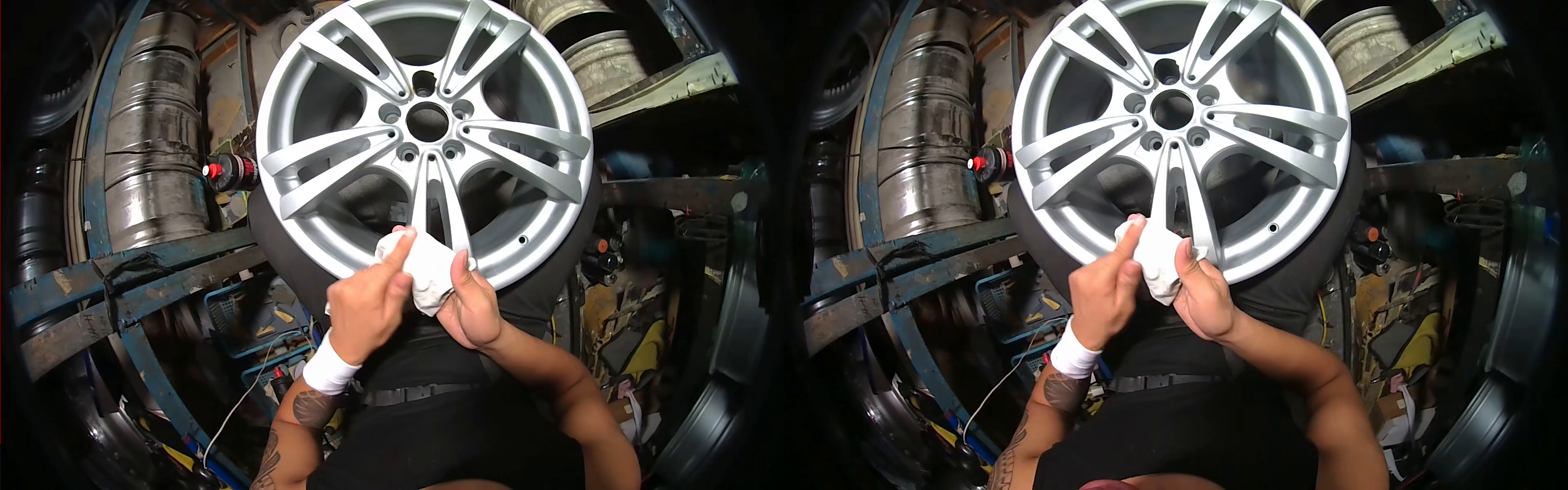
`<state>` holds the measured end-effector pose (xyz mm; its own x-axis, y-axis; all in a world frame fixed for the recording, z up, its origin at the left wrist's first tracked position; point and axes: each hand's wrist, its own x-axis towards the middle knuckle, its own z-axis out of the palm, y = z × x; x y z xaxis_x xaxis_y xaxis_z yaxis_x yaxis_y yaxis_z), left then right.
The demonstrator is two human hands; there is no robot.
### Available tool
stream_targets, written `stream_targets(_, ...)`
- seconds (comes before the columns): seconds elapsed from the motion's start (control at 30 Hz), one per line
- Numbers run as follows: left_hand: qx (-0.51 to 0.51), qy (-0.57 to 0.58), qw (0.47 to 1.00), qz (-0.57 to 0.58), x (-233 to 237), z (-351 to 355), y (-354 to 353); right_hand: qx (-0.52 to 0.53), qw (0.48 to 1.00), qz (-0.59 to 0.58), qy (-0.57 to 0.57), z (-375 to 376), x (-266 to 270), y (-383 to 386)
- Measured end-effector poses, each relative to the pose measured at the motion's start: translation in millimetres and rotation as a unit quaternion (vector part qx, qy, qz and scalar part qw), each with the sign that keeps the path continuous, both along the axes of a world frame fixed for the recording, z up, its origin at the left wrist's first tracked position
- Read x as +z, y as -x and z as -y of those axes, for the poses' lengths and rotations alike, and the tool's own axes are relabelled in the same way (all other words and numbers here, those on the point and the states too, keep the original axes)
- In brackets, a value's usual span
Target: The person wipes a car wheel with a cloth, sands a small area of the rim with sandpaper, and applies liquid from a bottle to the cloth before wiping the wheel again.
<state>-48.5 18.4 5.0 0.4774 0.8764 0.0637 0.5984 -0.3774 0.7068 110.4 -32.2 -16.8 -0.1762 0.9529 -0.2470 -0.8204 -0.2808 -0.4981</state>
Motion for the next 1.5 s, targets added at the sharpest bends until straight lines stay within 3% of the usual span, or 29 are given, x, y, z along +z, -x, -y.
stream_targets(0.03, 0.026, 0.03, 0.999, -0.013, 2.0, -3.0, 1.8, -0.002, 1.0, -0.002, 0.005, -0.4, -1.0, -0.2)
stream_targets(0.1, -0.087, -0.05, 0.995, -0.02, -5.8, 9.5, -1.8, -0.005, 1.0, -0.004, 0.019, -0.3, -3.1, -0.1)
stream_targets(0.17, -0.074, -0.067, 0.995, -0.013, -12.3, 10.6, -3.0, -0.01, 0.999, -0.018, 0.026, -0.3, -1.9, 0.1)
stream_targets(0.23, 0.057, -0.058, 0.997, 0.012, -17.8, 2.0, -7.0, -0.022, 0.999, -0.033, 0.03, -1.7, -1.3, -0.5)
stream_targets(0.37, -0.051, -0.08, 0.995, -0.016, -16.3, 13.2, -7.4, -0.003, 0.997, -0.035, 0.071, -5.7, 4.4, -7.6)
stream_targets(0.4, -0.038, -0.088, 0.995, -0.001, -17.1, 7.2, -6.0, -0.006, 0.997, -0.037, 0.07, -2.3, 1.3, -7.4)
stream_targets(0.5, 0.053, -0.011, 0.999, -0.007, -13.2, -0.7, -10.6, 0.012, 0.998, -0.015, 0.051, 9.0, -8.4, -11.6)
stream_targets(0.6, 0.076, 0.123, 0.984, 0.106, -19.2, 3.9, -15.8, -0.004, 1.0, 0.024, 0.02, 7.4, -4.3, -11.6)
stream_targets(0.73, 0.084, 0.226, 0.961, 0.136, -14.1, 16.5, -27.1, -0.011, 0.999, 0.046, 0.012, 10.2, -4.6, -23.7)
stream_targets(0.83, -0.035, 0.142, 0.982, 0.121, -26.6, 42.5, -40.5, -0.01, 0.989, 0.147, -0.003, 28.7, -1.7, -35.4)
stream_targets(0.9, -0.117, 0.237, 0.953, 0.147, -23.3, 49.7, -45.2, -0.021, 0.953, 0.3, -0.023, 40.1, 1.4, -49.8)
stream_targets(0.97, -0.214, 0.291, 0.92, 0.154, -12.9, 41.1, -43.4, 0.054, 0.896, 0.441, 0.0, 48.8, 11.3, -78.0)
stream_targets(1.0, -0.264, 0.303, 0.904, 0.144, -9.2, 35.8, -41.5, 0.056, 0.891, 0.444, 0.079, 49.8, 16.8, -88.4)
stream_targets(1.03, -0.315, 0.314, 0.885, 0.133, -6.4, 31.4, -39.4, 0.045, 0.872, 0.482, 0.072, 42.1, 24.9, -94.1)
stream_targets(1.1, -0.366, 0.335, 0.848, 0.185, -5.2, 28.4, -33.3, 0.124, 0.787, 0.605, 0.006, 19.0, 48.4, -95.1)
stream_targets(1.17, -0.384, 0.332, 0.827, 0.241, -5.5, 30.6, -22.7, 0.167, 0.596, 0.768, -0.165, -5.0, 58.8, -77.4)
stream_targets(1.23, -0.372, 0.403, 0.797, 0.253, 1.9, 24.4, -6.2, 0.242, 0.47, 0.81, -0.252, -13.3, 43.9, -55.8)
stream_targets(1.3, -0.358, 0.466, 0.772, 0.243, 15.3, 11.3, 12.4, 0.293, 0.407, 0.811, -0.301, 2.9, 24.4, -47.5)
stream_targets(1.33, -0.338, 0.443, 0.786, 0.268, 15.8, 8.1, 24.3, 0.316, 0.367, 0.817, -0.312, -1.0, 35.7, -48.0)
stream_targets(1.43, -0.163, 0.461, 0.794, 0.361, -5.9, 15.2, 64.7, 0.367, 0.368, 0.809, -0.276, -12.8, 33.4, -39.5)
stream_targets(1.5, 0.058, 0.428, 0.792, 0.431, -13.6, 18.9, 66.5, 0.354, 0.376, 0.811, -0.274, -8.8, 37.6, -40.1)
